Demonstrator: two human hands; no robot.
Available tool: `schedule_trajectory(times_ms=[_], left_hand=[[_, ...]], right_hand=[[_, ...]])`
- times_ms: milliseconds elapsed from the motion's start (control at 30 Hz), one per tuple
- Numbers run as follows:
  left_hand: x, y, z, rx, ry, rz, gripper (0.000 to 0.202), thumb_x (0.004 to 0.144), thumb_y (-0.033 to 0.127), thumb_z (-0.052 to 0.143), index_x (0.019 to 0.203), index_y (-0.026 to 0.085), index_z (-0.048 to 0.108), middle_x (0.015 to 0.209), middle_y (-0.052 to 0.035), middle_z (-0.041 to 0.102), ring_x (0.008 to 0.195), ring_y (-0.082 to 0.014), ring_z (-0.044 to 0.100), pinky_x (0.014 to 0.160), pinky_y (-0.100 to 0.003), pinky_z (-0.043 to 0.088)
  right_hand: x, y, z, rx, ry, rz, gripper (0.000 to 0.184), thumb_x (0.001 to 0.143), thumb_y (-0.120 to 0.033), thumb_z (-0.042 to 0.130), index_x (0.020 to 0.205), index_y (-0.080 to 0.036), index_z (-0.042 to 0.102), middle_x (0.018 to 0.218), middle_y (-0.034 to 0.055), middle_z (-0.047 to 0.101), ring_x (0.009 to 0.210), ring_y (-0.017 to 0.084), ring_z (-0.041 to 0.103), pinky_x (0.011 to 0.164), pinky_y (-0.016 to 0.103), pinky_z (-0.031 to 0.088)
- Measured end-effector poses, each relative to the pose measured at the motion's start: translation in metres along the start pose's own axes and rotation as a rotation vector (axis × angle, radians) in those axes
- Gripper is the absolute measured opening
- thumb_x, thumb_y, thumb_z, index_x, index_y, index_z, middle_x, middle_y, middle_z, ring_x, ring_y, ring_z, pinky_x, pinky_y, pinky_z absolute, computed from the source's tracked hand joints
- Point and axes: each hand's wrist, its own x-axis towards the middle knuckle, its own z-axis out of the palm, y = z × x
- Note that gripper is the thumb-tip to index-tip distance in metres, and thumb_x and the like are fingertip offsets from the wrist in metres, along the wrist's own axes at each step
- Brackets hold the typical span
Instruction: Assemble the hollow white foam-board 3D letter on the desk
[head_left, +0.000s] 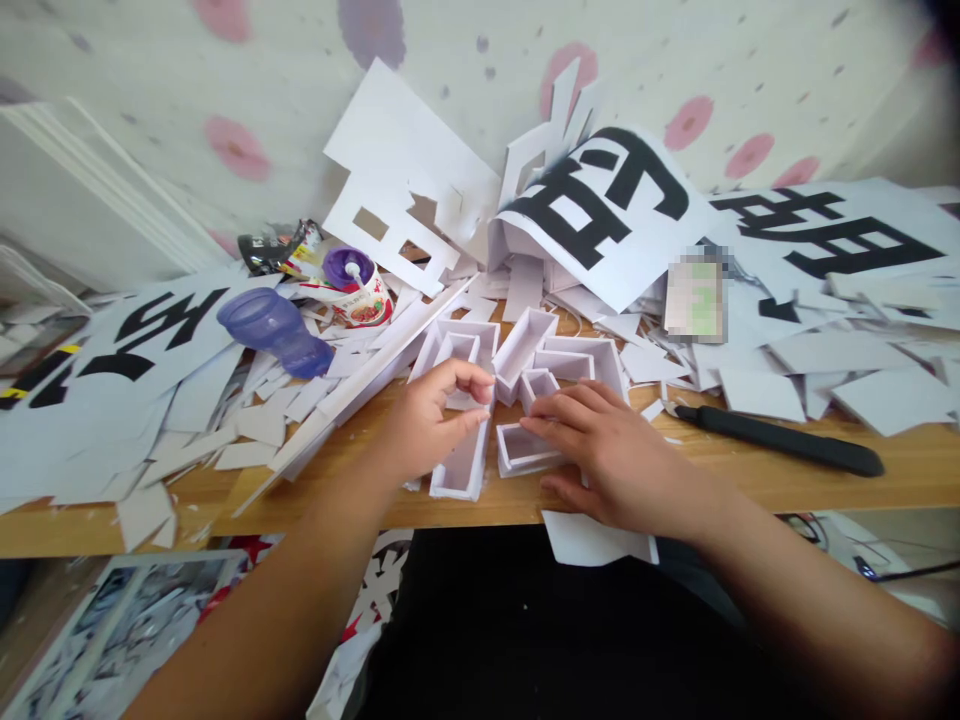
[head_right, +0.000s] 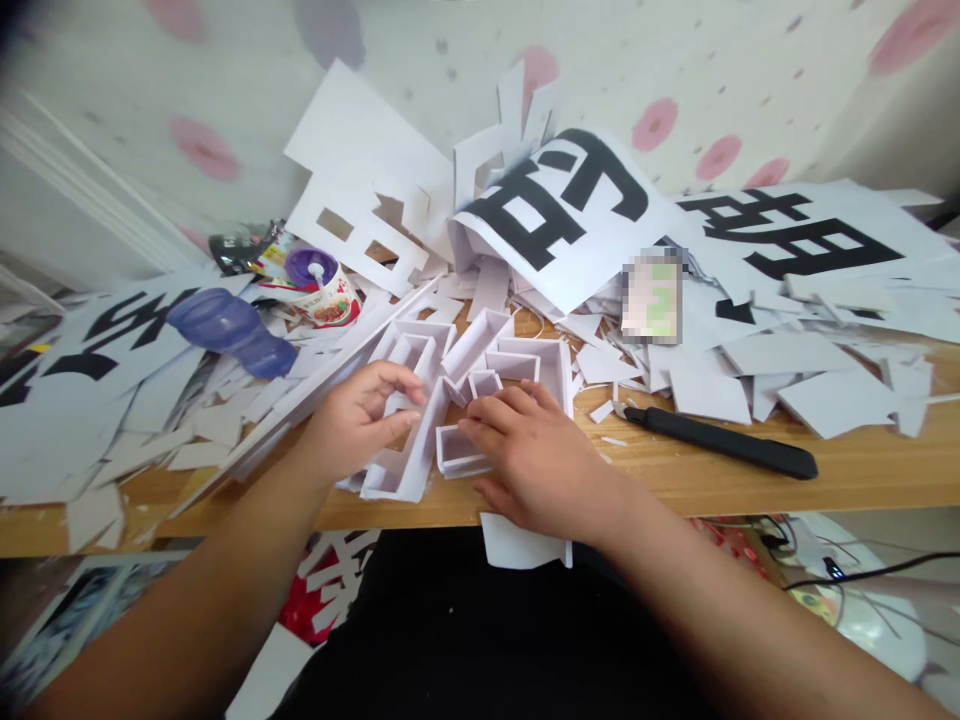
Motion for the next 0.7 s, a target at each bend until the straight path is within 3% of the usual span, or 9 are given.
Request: schedule_trajectory(times_ms=[100,233,367,567,700], left_hand=[[-0.001,-0.004,0.004,-0.051,0.137,-0.094,0.018,0.08,0.017,0.069,0.098,0.021,0.067,0.083,0.0005,0.071,0.078,-0.0151,0.068,0.076,-0.029,0.054],[-0.002,-0.002,0.006,0.026,0.202,-0.076,0.011,0.079,0.02,0.074,0.089,0.021,0.072,0.083,-0.0003,0.075,0.078,-0.0161,0.07,0.075,-0.028,0.055],[-0.002,0.003,0.005,0.168,0.194,0.022,0.007,0.081,0.016,0.07,0.086,0.021,0.072,0.082,0.0004,0.073,0.078,-0.0149,0.069,0.074,-0.027,0.055],[-0.004,0.004,0.004,0.356,0.148,0.187,0.014,0.092,0.02,0.061,0.1,0.02,0.072,0.085,-0.0015,0.067,0.077,-0.0135,0.065,0.075,-0.027,0.053],[-0.008,0.008,0.001,0.42,0.17,0.227,0.018,0.094,0.017,0.056,0.101,0.02,0.072,0.088,-0.0024,0.065,0.085,-0.0151,0.064,0.081,-0.028,0.052]], right_hand=[[0.001,0.001,0.002,-0.03,0.008,-0.003,0.038,0.089,-0.02,0.058,0.126,-0.014,0.063,0.122,0.011,0.063,0.109,0.031,0.054,0.099,0.053,0.042],[0.001,0.001,0.004,-0.059,0.025,-0.006,0.034,0.091,-0.018,0.055,0.125,-0.014,0.064,0.12,0.0102,0.065,0.108,0.03,0.054,0.099,0.052,0.042],[0.002,0.0,0.005,-0.065,0.039,0.002,0.032,0.093,-0.018,0.053,0.123,-0.014,0.065,0.118,0.0097,0.066,0.107,0.029,0.054,0.098,0.052,0.042],[0.001,0.0,0.006,-0.063,0.034,0.014,0.032,0.095,-0.018,0.051,0.123,-0.015,0.065,0.118,0.0089,0.065,0.106,0.029,0.055,0.098,0.052,0.042],[0.001,0.0,0.006,-0.073,0.039,0.018,0.031,0.096,-0.019,0.049,0.123,-0.016,0.065,0.119,0.0094,0.065,0.108,0.029,0.055,0.097,0.051,0.043]])
